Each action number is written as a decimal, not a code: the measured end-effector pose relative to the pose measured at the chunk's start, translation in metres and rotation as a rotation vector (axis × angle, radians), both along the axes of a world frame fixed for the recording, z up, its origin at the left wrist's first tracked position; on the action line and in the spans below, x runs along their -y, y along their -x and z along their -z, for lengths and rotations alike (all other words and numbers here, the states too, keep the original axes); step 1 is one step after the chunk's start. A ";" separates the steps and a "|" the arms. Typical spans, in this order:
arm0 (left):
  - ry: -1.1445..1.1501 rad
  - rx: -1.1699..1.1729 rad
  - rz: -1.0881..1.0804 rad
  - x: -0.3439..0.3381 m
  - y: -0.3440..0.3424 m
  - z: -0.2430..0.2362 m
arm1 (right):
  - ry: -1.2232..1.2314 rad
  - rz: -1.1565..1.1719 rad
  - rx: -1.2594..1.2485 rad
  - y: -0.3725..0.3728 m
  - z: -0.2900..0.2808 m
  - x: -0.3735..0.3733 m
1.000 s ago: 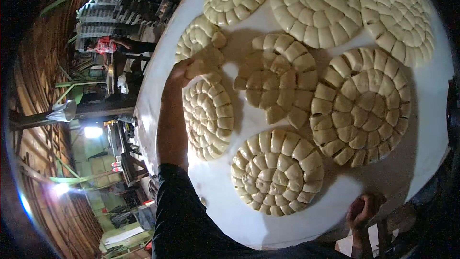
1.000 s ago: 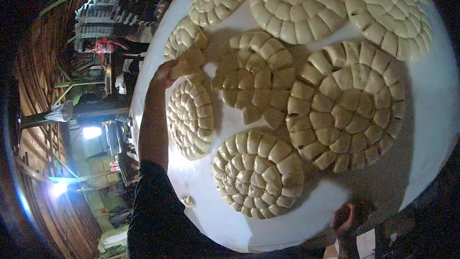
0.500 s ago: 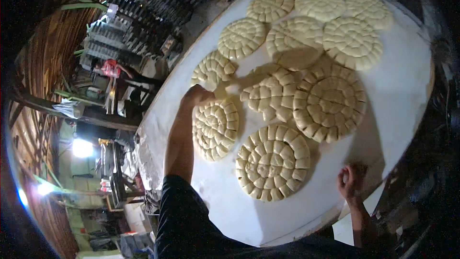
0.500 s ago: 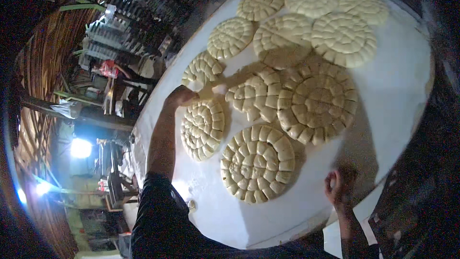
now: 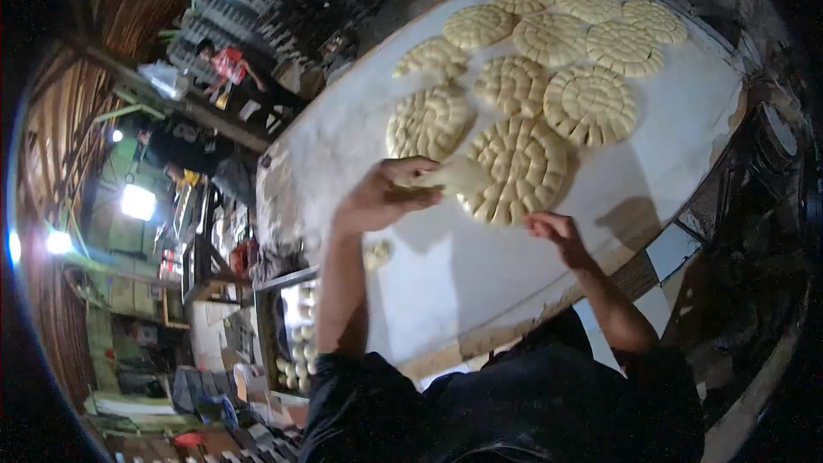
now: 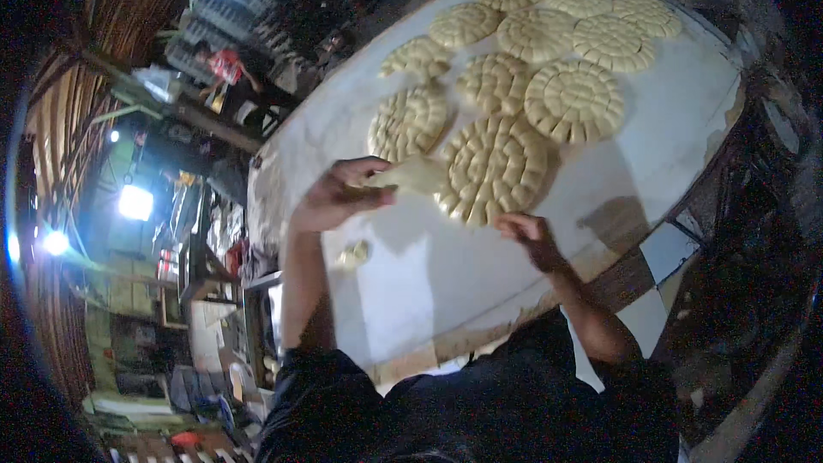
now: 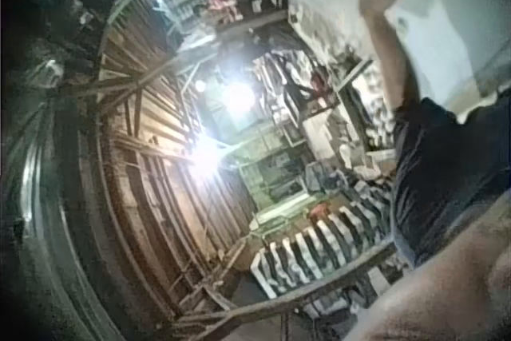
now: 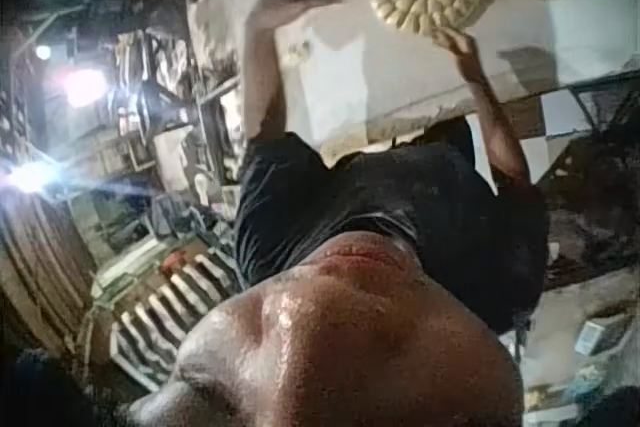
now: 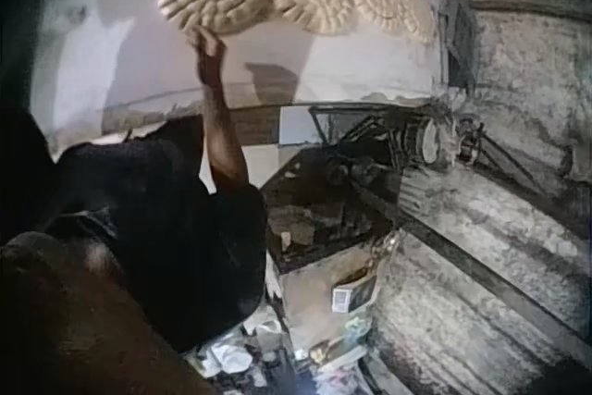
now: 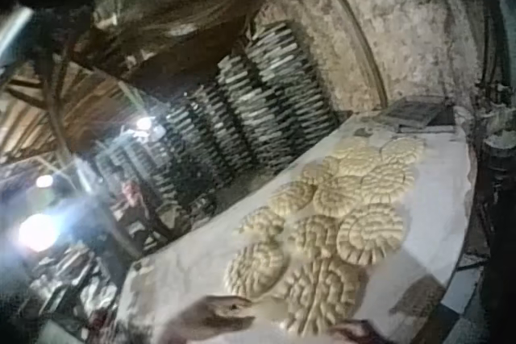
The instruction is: The person shapes dough on a work table by pulling, stretching, and rolling dough pieces by hand, then takes and arranges dough balls onto metal baking trays.
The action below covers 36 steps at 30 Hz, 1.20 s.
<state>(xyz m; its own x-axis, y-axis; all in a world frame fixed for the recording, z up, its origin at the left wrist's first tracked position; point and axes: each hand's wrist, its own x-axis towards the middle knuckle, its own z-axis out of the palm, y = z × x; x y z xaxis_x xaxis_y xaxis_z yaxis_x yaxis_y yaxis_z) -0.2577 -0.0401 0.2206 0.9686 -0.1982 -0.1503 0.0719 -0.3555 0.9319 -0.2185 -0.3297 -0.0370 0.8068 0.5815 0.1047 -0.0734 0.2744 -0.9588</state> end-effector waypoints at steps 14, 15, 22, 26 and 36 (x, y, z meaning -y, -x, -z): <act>-0.054 0.014 -0.553 -0.067 0.332 0.084 | -0.149 -0.100 -0.217 0.157 -0.125 -0.116; -0.007 0.023 -0.616 -0.065 0.339 0.084 | -0.122 -0.068 -0.216 0.158 -0.140 -0.114; 0.109 0.047 -0.861 -0.054 0.361 0.123 | 0.021 0.135 -0.346 0.099 -0.143 -0.105; 0.033 -0.098 -1.132 -0.046 0.354 0.103 | -0.056 0.219 -0.362 0.054 -0.145 -0.095; -0.070 -0.092 -1.094 -0.057 0.353 0.248 | 0.069 0.038 -0.396 0.002 -0.041 -0.073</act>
